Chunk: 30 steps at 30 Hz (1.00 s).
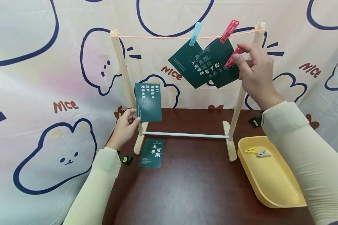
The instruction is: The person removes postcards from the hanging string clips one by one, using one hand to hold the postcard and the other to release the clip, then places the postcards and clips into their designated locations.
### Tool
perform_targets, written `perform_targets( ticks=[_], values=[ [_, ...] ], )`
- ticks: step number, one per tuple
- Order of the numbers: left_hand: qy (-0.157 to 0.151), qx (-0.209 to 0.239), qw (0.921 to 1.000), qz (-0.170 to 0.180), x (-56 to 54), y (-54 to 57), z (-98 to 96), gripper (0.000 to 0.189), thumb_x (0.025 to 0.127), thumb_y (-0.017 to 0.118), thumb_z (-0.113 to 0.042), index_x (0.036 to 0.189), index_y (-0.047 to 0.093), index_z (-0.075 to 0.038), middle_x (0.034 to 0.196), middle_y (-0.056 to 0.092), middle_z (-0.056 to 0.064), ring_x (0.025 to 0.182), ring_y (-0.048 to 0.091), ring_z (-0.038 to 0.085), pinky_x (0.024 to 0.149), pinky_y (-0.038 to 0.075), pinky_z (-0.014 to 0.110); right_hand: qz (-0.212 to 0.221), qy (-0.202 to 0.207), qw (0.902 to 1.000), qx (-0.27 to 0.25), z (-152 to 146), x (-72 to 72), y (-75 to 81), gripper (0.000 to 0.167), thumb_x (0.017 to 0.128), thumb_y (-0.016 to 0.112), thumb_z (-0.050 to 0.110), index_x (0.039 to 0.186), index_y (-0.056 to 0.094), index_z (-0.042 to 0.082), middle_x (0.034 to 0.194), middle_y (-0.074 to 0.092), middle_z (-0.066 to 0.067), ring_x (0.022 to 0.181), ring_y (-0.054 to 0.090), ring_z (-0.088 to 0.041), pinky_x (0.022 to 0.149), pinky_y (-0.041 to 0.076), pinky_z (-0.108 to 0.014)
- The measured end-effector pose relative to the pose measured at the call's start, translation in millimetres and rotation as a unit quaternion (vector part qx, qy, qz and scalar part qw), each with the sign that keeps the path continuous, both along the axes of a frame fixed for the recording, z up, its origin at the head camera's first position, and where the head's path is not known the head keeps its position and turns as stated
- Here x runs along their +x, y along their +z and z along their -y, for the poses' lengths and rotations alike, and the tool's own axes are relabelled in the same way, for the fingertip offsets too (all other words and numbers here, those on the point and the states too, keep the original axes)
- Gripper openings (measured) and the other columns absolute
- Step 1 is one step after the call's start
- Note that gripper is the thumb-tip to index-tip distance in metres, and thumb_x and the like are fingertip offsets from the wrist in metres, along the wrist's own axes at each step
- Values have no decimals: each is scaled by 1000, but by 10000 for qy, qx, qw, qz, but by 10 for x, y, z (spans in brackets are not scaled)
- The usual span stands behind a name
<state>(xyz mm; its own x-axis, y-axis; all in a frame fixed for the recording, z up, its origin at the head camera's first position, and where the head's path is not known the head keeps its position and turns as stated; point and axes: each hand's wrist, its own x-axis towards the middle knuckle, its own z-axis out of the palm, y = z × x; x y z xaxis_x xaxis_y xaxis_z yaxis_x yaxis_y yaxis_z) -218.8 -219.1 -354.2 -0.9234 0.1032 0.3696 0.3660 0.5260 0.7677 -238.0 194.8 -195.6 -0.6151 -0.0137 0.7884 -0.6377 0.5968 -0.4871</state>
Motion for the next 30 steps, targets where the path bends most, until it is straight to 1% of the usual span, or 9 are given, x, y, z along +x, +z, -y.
perform_targets(
  ticks=[4,8,14,16,18,21,24,27,30],
  values=[
    [44,8,10000,-14,43,-67,38,31,101,55,-14,129,48,-4,94,63,14,80,62,25,65,48,29,-27,-26,10000,-66,-48,-1,-58,40,99,56,35,135,57,19,119,58,1,58,55,-9,64,47,-19],
    [122,-82,9998,118,107,-168,88,29,101,55,-14,127,50,-5,91,63,11,78,62,21,65,49,30,-16,-52,9999,-155,-103,-1,-128,39,98,57,31,134,58,17,117,58,-1,56,53,-10,62,46,-18],
    [195,-124,9994,250,183,-281,129,29,101,56,-14,128,50,-5,93,64,14,82,63,32,70,50,37,125,-205,9995,-193,-186,23,-195,39,97,58,34,132,59,18,115,59,0,61,58,-7,66,48,-17],
    [226,-118,9993,287,210,-310,132,29,101,56,-14,128,51,-5,92,64,13,83,62,33,71,49,38,161,-214,9994,-213,-211,31,-215,39,97,59,35,132,59,19,114,59,1,62,59,-9,67,48,-17],
    [241,-117,9990,362,235,-347,136,29,101,55,-16,128,51,-6,93,64,15,82,62,31,71,49,38,180,-249,9993,-213,-235,35,-244,39,96,59,36,132,60,19,113,59,1,62,59,-11,67,48,-16],
    [271,-86,9983,510,267,-410,141,29,101,56,-17,128,51,-7,92,63,13,81,61,28,67,48,35,208,-288,9991,-215,-271,33,-297,38,97,58,37,131,60,19,112,59,2,63,60,-14,67,48,-16],
    [285,-15,9977,608,289,-465,152,29,100,56,-16,127,51,-7,91,63,10,82,61,31,62,47,33,226,-320,9990,-211,-301,30,-353,37,98,57,37,129,61,17,113,60,1,64,61,-14,66,48,-16],
    [305,33,9973,673,312,-500,161,28,100,57,-16,126,51,-8,90,62,8,83,61,35,60,46,32,260,-368,9987,-218,-331,31,-401,37,98,57,38,128,62,16,114,62,1,65,61,-12,65,47,-16],
    [344,68,9968,718,331,-533,159,27,100,57,-15,125,52,-9,90,63,10,83,62,37,59,46,32,379,-437,9979,-279,-378,29,-455,38,98,57,38,128,62,15,115,62,0,64,61,-8,64,47,-15]
  ],
)
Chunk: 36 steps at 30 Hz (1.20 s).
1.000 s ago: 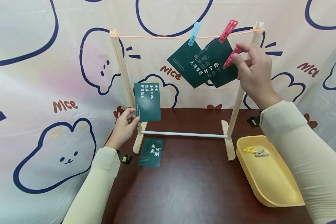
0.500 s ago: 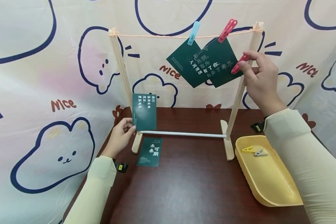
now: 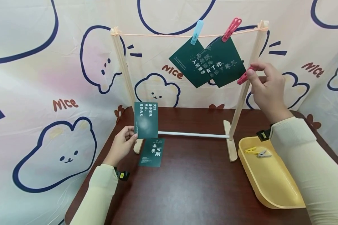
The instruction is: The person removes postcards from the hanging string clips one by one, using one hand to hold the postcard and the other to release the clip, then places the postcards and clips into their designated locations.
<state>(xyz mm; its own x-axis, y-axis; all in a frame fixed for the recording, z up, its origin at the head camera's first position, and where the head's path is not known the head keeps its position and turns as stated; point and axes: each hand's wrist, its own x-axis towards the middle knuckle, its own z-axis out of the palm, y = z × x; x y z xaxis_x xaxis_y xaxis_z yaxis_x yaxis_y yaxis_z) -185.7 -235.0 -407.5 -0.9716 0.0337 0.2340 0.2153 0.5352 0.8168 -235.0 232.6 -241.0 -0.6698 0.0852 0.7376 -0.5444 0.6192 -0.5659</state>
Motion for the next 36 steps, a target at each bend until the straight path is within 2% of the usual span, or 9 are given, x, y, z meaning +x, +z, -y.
perform_targets(
  ticks=[4,9,12,19,25,33,36],
  values=[
    [39,49,9999,111,47,-52,-9,27,100,57,-14,126,52,-9,91,63,13,84,62,37,62,49,36,254,-128,9995,-133,-74,-4,-121,38,98,57,38,128,62,14,117,61,-1,63,59,-4,62,46,-13],
    [60,24,9996,292,94,-124,-36,26,100,58,-14,125,52,-10,90,62,9,82,62,31,68,52,42,436,-246,9986,-153,-179,1,-314,39,98,56,38,128,61,13,115,61,-1,59,56,-7,58,44,-12],
    [66,-26,9994,333,116,-160,-28,26,100,57,-13,125,53,-10,92,63,13,81,62,31,69,52,42,501,-287,9982,-169,-234,17,-404,39,98,56,39,128,61,14,115,60,-1,57,55,-8,56,44,-12],
    [83,-179,9987,461,145,-207,23,27,100,57,-13,126,52,-8,96,64,20,83,61,36,69,50,38,745,-344,9964,-211,-372,71,-520,38,98,56,40,131,59,21,119,58,-1,62,56,-7,58,44,-12],
    [-18,-51,9979,641,136,-291,22,26,99,58,-10,124,53,-7,94,64,20,82,61,34,72,52,40,985,-507,9934,-280,-540,149,-565,38,98,57,38,132,58,23,123,57,-2,69,59,-4,64,46,-10],
    [-93,-179,9963,837,186,-371,30,26,98,59,-10,124,54,-7,91,65,16,79,61,26,72,51,36,1203,-686,9900,-260,-641,190,-698,38,97,59,37,132,58,20,122,55,-1,68,57,-4,62,45,-9],
    [-116,-250,9951,953,215,-406,37,26,98,59,-10,124,55,-8,89,64,13,79,60,24,72,51,36,1286,-764,9885,-213,-643,213,-780,40,95,62,38,131,58,21,115,57,0,64,54,-7,58,44,-10]
  ],
)
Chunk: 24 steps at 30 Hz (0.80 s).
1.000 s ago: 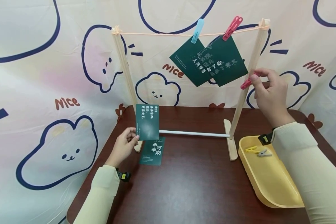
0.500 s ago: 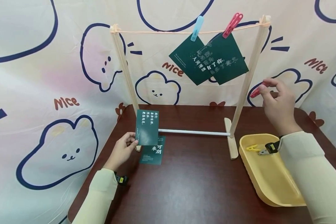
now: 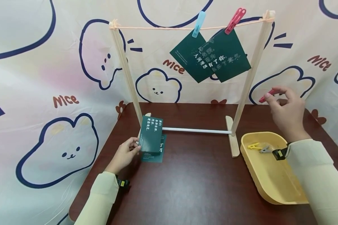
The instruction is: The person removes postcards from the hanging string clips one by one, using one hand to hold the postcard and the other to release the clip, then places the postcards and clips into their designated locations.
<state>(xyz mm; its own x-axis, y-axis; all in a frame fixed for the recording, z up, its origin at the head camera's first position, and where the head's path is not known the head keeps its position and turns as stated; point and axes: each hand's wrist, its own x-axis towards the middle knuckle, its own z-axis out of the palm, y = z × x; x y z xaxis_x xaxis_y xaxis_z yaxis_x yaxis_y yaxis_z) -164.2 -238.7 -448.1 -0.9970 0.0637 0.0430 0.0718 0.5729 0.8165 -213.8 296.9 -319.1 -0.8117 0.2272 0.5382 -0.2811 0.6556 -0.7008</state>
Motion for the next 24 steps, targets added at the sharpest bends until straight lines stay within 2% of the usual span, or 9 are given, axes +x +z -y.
perform_targets(
  ticks=[5,11,15,19,24],
  values=[
    [-61,-16,9998,173,42,-49,9,26,98,59,-10,124,55,-9,89,64,10,79,61,24,74,52,35,-2,-50,10000,57,-28,31,-122,42,92,67,36,128,59,17,101,56,2,57,49,-11,51,40,-11],
    [-106,-95,9996,248,95,-48,63,26,97,60,-7,123,56,-6,90,62,13,79,60,25,72,52,35,72,-224,9997,113,-132,110,-219,43,89,71,34,125,60,12,100,56,2,66,50,-10,54,39,-10],
    [-172,-130,9996,184,81,-19,83,25,97,60,-6,122,56,-5,90,62,14,78,60,24,72,52,36,256,-389,9988,138,-224,182,-265,42,88,72,36,122,60,13,99,55,2,66,47,-12,52,36,-13],
    [-186,-165,9995,216,64,-10,80,25,97,60,-7,122,55,-5,89,62,13,78,59,24,71,52,36,620,-420,9971,129,-298,243,-350,42,87,72,40,118,59,15,97,54,1,64,47,-12,49,35,-17],
    [-127,-393,9984,397,75,-54,98,26,96,61,-7,122,55,-5,86,61,11,76,58,23,69,51,33,1253,-397,9907,349,-363,333,-526,47,88,70,45,120,57,13,90,56,-6,62,49,-14,48,37,-24]
  ],
)
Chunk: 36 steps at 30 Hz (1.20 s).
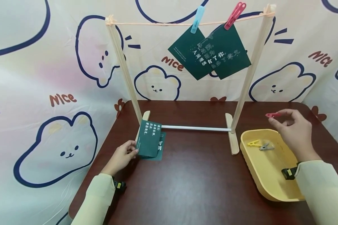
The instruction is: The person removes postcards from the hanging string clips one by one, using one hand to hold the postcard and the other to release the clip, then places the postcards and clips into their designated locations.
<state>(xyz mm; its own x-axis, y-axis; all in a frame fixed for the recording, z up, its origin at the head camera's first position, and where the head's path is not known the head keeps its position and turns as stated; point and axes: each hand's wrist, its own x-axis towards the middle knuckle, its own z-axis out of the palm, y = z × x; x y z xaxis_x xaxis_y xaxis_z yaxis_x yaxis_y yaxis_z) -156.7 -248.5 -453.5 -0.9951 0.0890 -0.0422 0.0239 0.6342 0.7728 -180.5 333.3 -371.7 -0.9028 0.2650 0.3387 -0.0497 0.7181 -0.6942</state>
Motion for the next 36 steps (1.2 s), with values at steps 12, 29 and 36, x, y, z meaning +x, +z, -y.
perform_targets(
  ticks=[12,29,36],
  values=[
    [-266,-663,9972,224,-80,-18,-27,25,95,64,-13,118,58,-3,79,59,4,68,56,19,66,47,34,1406,677,9856,645,-166,-16,-223,60,85,68,56,117,60,6,105,61,-17,86,53,-31,59,44,-36],
    [-456,-1017,9926,484,-149,-35,-70,31,95,64,-13,120,60,4,72,58,5,63,52,17,59,42,32,1795,946,9700,1341,-248,-76,-397,40,89,72,31,112,63,0,120,53,-29,105,42,-48,87,32,-65],
    [-368,-1193,9903,604,-172,-54,-98,29,94,65,-15,116,62,3,72,59,4,64,52,17,60,43,32,1967,1138,9641,1375,-294,-89,-479,39,88,73,30,111,65,0,115,57,-28,101,45,-46,86,34,-65]
  ],
)
